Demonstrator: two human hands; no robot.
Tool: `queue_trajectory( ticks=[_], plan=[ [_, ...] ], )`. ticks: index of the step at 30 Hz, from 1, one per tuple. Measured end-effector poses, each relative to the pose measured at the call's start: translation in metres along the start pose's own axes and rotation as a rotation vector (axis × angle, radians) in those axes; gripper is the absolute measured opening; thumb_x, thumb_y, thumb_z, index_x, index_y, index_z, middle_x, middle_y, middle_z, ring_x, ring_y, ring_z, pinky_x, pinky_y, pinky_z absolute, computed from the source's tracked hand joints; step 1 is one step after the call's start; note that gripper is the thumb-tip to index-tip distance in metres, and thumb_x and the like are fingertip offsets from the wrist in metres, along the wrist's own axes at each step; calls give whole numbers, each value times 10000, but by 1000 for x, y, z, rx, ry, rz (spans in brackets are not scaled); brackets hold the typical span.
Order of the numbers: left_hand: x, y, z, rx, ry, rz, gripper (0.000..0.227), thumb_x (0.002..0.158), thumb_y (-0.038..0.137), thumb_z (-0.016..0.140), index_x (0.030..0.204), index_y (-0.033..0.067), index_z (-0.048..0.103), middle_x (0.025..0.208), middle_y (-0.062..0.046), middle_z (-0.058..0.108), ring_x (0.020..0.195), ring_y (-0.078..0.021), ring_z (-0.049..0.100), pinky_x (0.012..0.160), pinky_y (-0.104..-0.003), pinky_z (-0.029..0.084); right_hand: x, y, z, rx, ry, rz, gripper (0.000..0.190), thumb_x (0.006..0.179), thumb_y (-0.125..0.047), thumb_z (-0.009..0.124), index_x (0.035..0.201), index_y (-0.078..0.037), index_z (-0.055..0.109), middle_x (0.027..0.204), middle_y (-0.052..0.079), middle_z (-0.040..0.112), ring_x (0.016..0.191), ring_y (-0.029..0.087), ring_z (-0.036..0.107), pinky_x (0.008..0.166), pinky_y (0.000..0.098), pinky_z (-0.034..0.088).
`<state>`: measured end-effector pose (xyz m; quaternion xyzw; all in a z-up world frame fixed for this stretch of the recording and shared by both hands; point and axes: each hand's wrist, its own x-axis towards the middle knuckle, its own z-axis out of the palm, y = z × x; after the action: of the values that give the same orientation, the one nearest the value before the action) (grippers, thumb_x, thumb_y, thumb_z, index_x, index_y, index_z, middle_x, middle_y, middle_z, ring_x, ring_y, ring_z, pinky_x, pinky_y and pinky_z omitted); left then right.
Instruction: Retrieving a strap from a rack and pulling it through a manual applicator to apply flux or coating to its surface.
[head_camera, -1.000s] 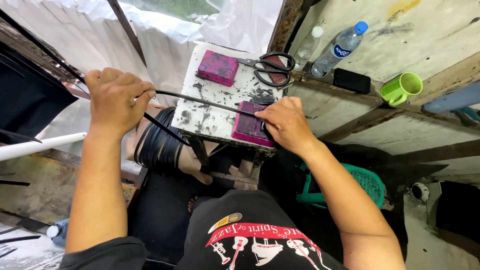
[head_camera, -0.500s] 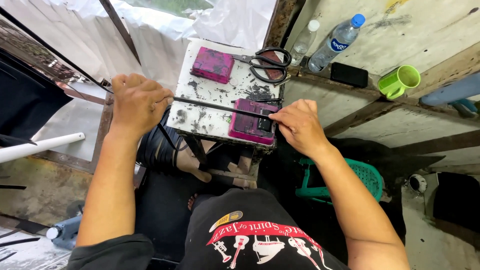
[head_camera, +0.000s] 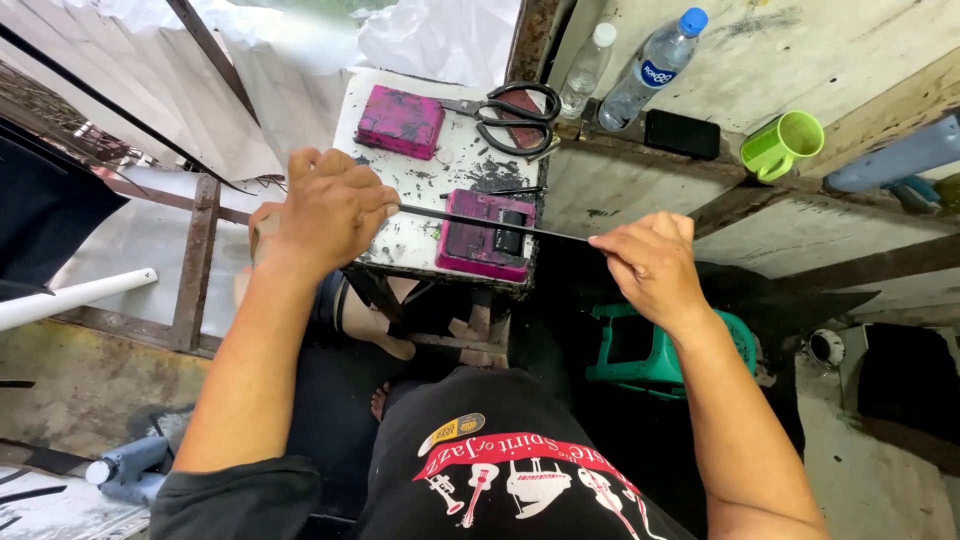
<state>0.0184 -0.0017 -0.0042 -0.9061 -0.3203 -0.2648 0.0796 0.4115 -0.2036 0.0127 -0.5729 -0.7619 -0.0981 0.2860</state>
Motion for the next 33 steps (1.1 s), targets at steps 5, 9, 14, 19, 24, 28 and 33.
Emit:
queue_trajectory(
  ticks=[5,9,14,19,24,28,33],
  plan=[
    [18,23,0,-43,-7,56,81,918,366,751,927,300,797,873,75,705,982,-157,578,1043,-431,323,-17,12,-12,-7,31,41,167,958,-126,714,1006,-275,775,932,-111,733,907,165,622,926,334,390],
    [29,37,6,-71,10,103,105,934,375,741,890,293,790,847,85,689,952,-144,564,1017,-409,325,-32,27,-16,-24,53,61,155,963,-137,722,1005,-277,774,952,-120,736,932,161,625,931,336,382],
    [39,53,17,-117,26,167,126,922,393,713,861,292,758,863,94,676,952,-137,554,997,-404,328,-49,36,-28,-55,55,111,149,972,-150,719,1011,-282,777,979,-133,746,947,165,630,933,336,380],
    [48,71,25,-166,34,181,136,919,399,724,853,287,765,850,95,677,936,-137,553,964,-393,338,-64,45,-40,-65,51,179,159,977,-132,722,1020,-272,786,980,-113,747,942,183,616,946,343,377],
    [56,86,29,-230,47,199,129,915,369,738,839,270,771,822,97,673,907,-136,547,924,-375,343,-75,55,-48,-79,49,212,162,987,-138,720,1021,-282,786,988,-116,747,954,193,613,965,344,373],
    [60,95,32,-257,61,218,143,919,364,729,822,265,765,804,90,664,890,-144,545,908,-379,344,-81,58,-52,-82,48,256,161,984,-133,725,1037,-271,789,995,-104,746,970,198,613,983,351,373],
    [63,101,36,-292,73,217,116,903,336,757,824,253,774,797,79,669,882,-155,544,902,-384,341,-87,64,-53,-67,45,280,155,985,-128,731,1043,-261,787,1004,-92,747,988,205,614,1002,354,363]
  ],
)
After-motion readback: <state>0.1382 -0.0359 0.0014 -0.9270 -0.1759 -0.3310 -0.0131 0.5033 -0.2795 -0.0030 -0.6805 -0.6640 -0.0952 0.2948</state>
